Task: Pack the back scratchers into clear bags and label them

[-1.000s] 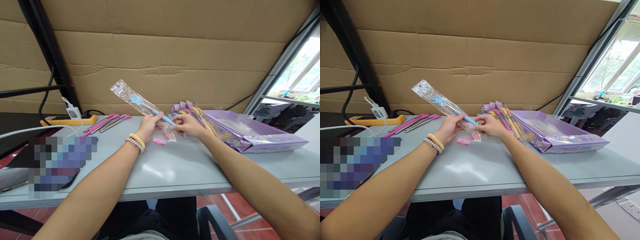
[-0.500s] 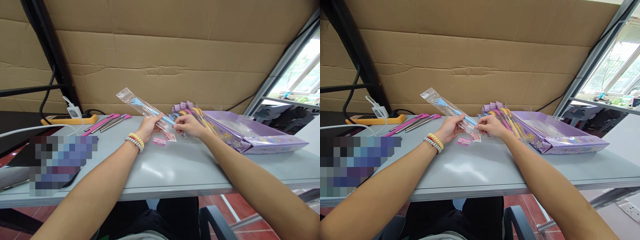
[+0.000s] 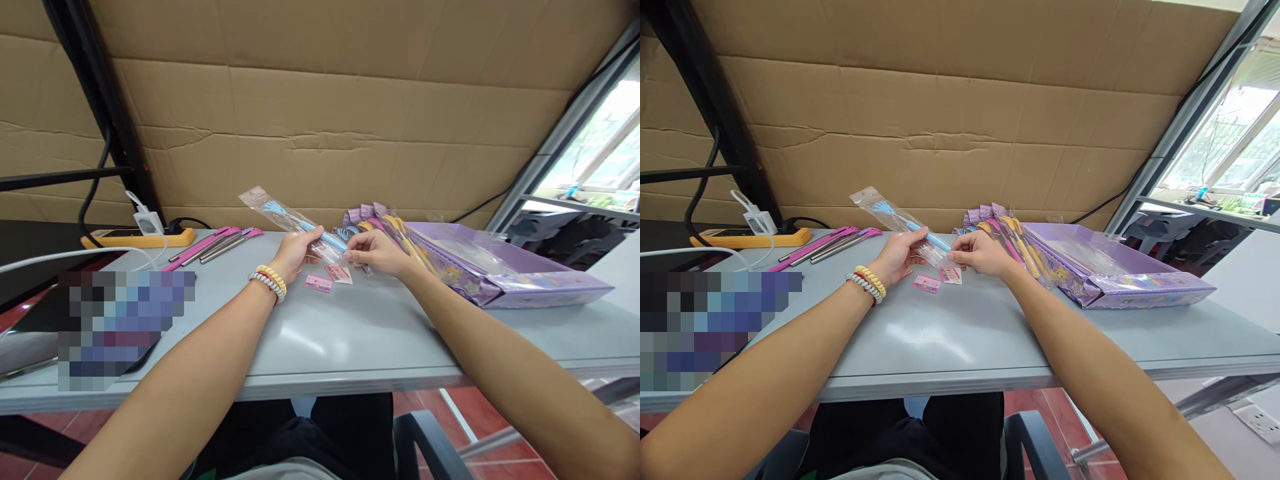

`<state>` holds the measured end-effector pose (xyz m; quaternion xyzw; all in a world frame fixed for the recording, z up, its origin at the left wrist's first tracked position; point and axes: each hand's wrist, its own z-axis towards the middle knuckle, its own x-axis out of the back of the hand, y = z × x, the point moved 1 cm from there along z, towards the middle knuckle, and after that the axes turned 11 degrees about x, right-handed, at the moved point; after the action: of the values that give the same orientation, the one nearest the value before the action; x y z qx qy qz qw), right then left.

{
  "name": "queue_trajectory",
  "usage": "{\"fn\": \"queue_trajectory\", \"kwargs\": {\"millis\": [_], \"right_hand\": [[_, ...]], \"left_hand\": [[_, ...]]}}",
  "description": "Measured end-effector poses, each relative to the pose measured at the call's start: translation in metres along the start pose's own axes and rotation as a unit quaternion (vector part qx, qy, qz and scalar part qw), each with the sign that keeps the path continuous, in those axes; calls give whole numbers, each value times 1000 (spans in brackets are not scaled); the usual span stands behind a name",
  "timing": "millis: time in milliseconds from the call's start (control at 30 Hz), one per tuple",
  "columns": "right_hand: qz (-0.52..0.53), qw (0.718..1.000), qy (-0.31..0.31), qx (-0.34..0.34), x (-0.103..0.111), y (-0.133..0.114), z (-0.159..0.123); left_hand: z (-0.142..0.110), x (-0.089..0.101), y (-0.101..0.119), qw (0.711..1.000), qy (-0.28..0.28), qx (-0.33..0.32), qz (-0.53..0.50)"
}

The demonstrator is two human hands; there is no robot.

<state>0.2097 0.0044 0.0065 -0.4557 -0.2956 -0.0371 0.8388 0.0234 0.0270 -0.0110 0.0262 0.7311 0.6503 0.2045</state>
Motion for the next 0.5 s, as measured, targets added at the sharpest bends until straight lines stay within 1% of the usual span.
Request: {"fn": "queue_trajectory", "kwargs": {"millis": [100, 333, 500], "right_hand": [[9, 1000, -11, 3, -1, 0, 0], [4, 1000, -1, -5, -1, 3, 0], [-5, 1000, -9, -6, -1, 0, 0]], "left_hand": [[1, 2, 0, 1000, 9, 4, 9], [-1, 2, 1, 1000, 10, 10, 4], [0, 3, 1, 1000, -10, -5, 10]]}}
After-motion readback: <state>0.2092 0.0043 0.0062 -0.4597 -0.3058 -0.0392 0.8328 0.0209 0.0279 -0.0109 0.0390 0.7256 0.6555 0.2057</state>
